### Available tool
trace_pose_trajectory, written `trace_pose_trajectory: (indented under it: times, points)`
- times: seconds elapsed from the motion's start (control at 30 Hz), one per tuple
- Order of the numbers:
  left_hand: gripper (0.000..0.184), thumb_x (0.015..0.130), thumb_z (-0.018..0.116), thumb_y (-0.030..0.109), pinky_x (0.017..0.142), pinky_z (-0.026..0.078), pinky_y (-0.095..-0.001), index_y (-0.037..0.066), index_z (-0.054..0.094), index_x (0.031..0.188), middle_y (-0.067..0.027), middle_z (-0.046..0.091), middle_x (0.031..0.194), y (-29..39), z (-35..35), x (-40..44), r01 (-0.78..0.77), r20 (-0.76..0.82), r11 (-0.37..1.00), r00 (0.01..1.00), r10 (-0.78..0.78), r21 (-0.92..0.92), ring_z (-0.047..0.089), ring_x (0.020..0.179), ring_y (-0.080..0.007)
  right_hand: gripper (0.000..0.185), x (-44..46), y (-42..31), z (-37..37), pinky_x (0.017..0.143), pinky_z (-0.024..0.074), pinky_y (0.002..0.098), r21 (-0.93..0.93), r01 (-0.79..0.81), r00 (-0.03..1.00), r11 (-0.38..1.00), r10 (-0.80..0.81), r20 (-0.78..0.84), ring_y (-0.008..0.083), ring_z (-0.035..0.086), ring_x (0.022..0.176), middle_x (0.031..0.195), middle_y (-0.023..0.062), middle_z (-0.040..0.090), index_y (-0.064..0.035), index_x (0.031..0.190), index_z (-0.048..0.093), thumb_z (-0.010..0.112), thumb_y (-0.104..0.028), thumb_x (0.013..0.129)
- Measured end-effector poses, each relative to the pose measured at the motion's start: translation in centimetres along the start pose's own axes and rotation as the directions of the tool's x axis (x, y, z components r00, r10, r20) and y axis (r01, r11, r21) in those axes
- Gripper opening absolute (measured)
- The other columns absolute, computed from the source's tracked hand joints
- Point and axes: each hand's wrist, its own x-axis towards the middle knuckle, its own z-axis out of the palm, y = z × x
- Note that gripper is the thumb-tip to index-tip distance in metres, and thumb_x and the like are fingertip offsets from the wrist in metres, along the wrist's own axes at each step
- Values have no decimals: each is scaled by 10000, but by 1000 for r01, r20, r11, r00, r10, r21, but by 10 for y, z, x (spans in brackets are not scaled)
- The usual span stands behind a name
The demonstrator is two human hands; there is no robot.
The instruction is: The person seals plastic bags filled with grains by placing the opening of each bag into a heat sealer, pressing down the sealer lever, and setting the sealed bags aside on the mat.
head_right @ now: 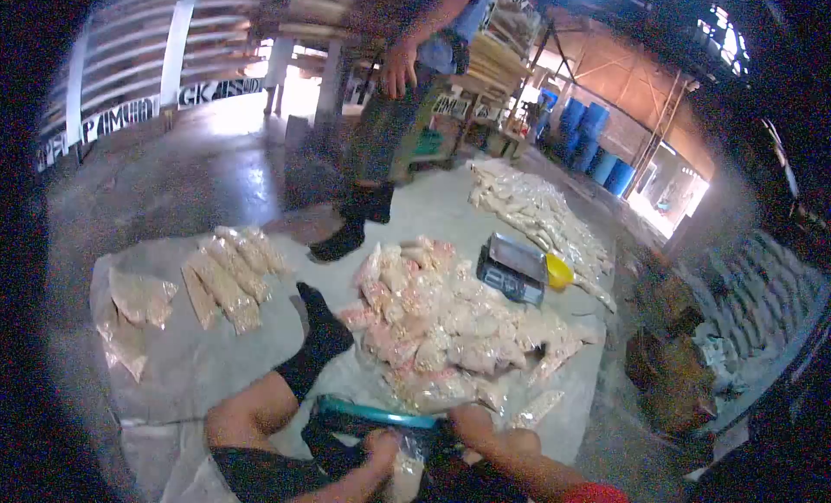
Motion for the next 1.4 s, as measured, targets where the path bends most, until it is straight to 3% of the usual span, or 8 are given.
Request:
trace_pose_trajectory:
  times: [0.17,0.3,0.63,0.9,1.03,1.13,1.2,1.4]
  points:
    - [323,858,671,305,735,507,-464,-5,704,944,-220,702,898,5,-1,3,-102,-29,971,993,111,216,655,800,-353,175,9,2,-2,759,568,496,-94,110,986,989,-120,-115,369,713,846,904,192,727,-126,855,761,697,-282,807]
    - [231,898,620,187,636,439,-372,-28,676,834,-96,600,679,23,-8,-14,-109,35,994,994,108,17,515,664,-162,228,-1,-20,-32,714,556,493,7,50,997,999,-50,-61,382,710,834,846,177,721,-101,836,748,768,-322,781]
    - [296,895,644,249,663,482,-398,-32,714,838,-150,672,710,15,3,5,-31,-11,999,999,30,-38,590,660,-191,240,-31,-12,-46,778,509,501,190,78,982,979,-42,-185,401,656,914,913,182,683,-60,891,702,752,-282,815]
    - [291,918,647,274,663,493,-398,-4,717,868,-145,704,775,-26,14,28,-68,-9,992,998,67,-111,649,687,-246,337,-87,-25,-54,975,455,488,196,313,776,929,-131,-617,420,595,1097,1117,201,661,-39,1143,652,755,-137,837]
    - [259,922,641,263,663,496,-391,23,731,886,-138,713,804,12,3,3,1,8,1000,1000,-1,-30,655,685,-245,560,-118,-50,11,1047,433,452,399,215,534,891,235,-812,334,583,1181,1221,203,620,-44,1370,509,748,-193,887]
    - [229,948,618,210,652,506,-361,15,727,901,-118,720,829,15,1,-13,-92,33,996,995,91,21,657,673,-217,553,-136,-76,59,1042,439,406,957,57,818,285,537,-208,281,593,1168,1172,158,658,0,1325,533,783,-196,873]
    - [163,928,574,101,734,529,-358,14,711,941,-85,720,881,62,-5,-65,-168,255,986,953,163,-5,670,791,-212,581,-139,-76,70,944,497,375,944,114,981,309,114,-156,209,612,1056,1140,124,657,-13,1300,523,820,-173,826]
    - [268,1030,582,227,730,582,-327,-12,700,1001,-92,731,897,135,-39,-179,-324,425,943,845,326,-79,702,792,-169,561,-145,-72,59,979,487,350,993,-2,892,116,-449,54,180,615,1087,1147,25,687,-59,1217,615,892,-122,734]
